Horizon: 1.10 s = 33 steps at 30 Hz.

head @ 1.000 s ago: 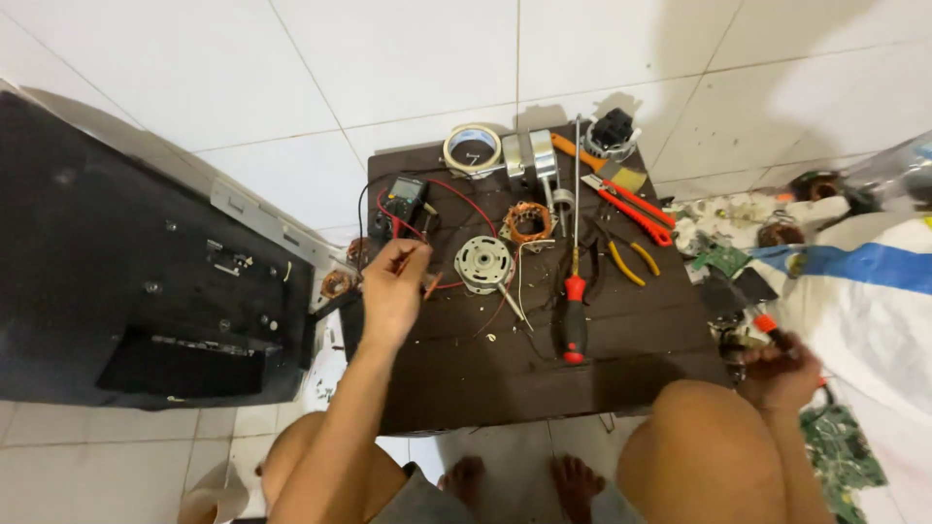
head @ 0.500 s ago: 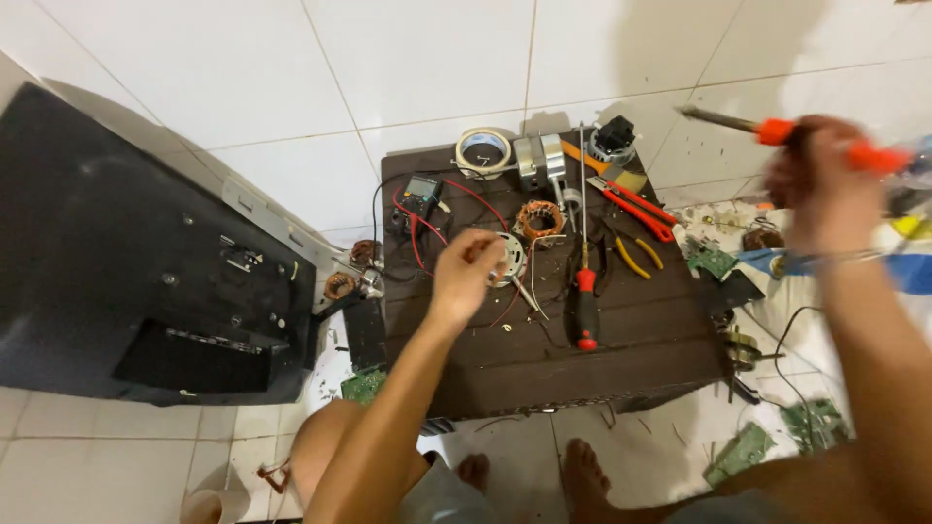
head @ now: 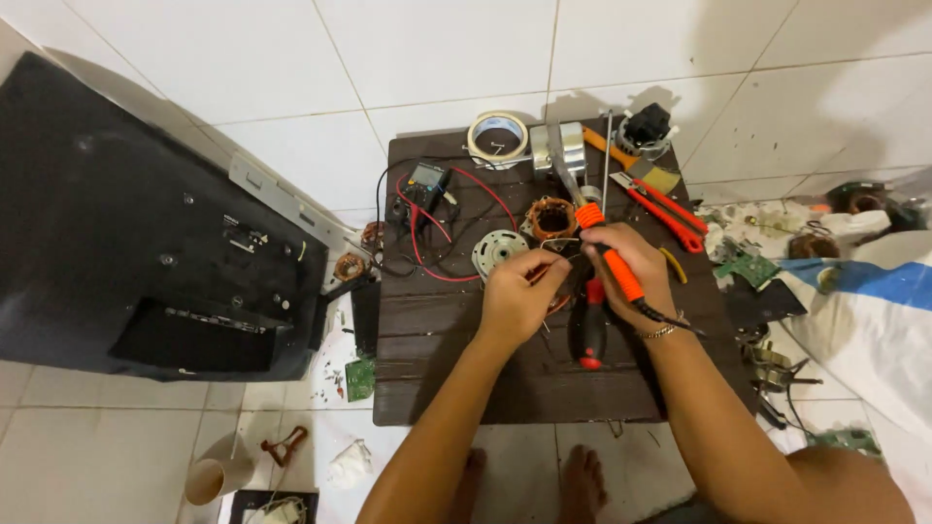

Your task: Soldering electrical leads onto a motor stator and repairing the wiring.

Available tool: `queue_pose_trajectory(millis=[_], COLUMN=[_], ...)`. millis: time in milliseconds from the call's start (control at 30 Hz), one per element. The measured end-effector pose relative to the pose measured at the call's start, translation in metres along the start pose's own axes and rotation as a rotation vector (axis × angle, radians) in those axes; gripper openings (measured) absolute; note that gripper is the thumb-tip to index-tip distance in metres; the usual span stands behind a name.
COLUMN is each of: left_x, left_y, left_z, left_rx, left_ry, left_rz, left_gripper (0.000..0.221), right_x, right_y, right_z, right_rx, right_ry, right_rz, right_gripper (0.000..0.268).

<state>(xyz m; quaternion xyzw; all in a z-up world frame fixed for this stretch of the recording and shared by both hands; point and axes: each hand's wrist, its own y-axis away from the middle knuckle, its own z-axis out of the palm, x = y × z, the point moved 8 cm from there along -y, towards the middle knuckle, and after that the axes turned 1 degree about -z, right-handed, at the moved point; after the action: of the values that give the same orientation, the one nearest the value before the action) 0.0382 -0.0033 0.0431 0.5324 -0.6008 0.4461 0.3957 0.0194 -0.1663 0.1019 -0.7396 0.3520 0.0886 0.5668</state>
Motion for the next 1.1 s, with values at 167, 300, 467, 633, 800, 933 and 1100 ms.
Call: queue_pose_trajectory(millis=[167, 300, 467, 633, 800, 933, 1100], left_x=[0.005, -0.012, -0.009, 0.011, 0.013, 0.012, 0.008], left_y=[0.008, -0.004, 0.003, 0.008, 0.01, 0.005, 0.003], left_z=[-0.007, -0.03, -0.058, -0.056, -0.053, -0.049, -0.044], left_rx=[-0.105, 0.097, 0.588, 0.582, 0.561, 0.51, 0.494], left_ry=[0.111, 0.089, -0.074, -0.109, -0.138, -0.163, -0.113], left_rz=[0.045, 0.141, 0.405, 0.492, 0.562, 0.572, 0.575], left_gripper=[0.014, 0.005, 0.013, 0.015, 0.015, 0.014, 0.013], right_x=[0.023, 0.04, 0.087, 0.119, 0.147, 0.14, 0.141], right_y=[0.013, 0.011, 0.038, 0.062, 0.087, 0.079, 0.077], right_z=[-0.008, -0.02, -0.032, -0.041, -0.045, -0.04, -0.039], right_rx=[0.089, 0.194, 0.69, 0.892, 0.903, 0.892, 0.871], right_ry=[0.06, -0.094, -0.554, -0.577, -0.483, -0.461, -0.432], right_rz=[0.121, 0.308, 0.698, 0.843, 0.889, 0.87, 0.913], right_gripper=[0.018, 0.028, 0.028, 0.032, 0.034, 0.032, 0.032])
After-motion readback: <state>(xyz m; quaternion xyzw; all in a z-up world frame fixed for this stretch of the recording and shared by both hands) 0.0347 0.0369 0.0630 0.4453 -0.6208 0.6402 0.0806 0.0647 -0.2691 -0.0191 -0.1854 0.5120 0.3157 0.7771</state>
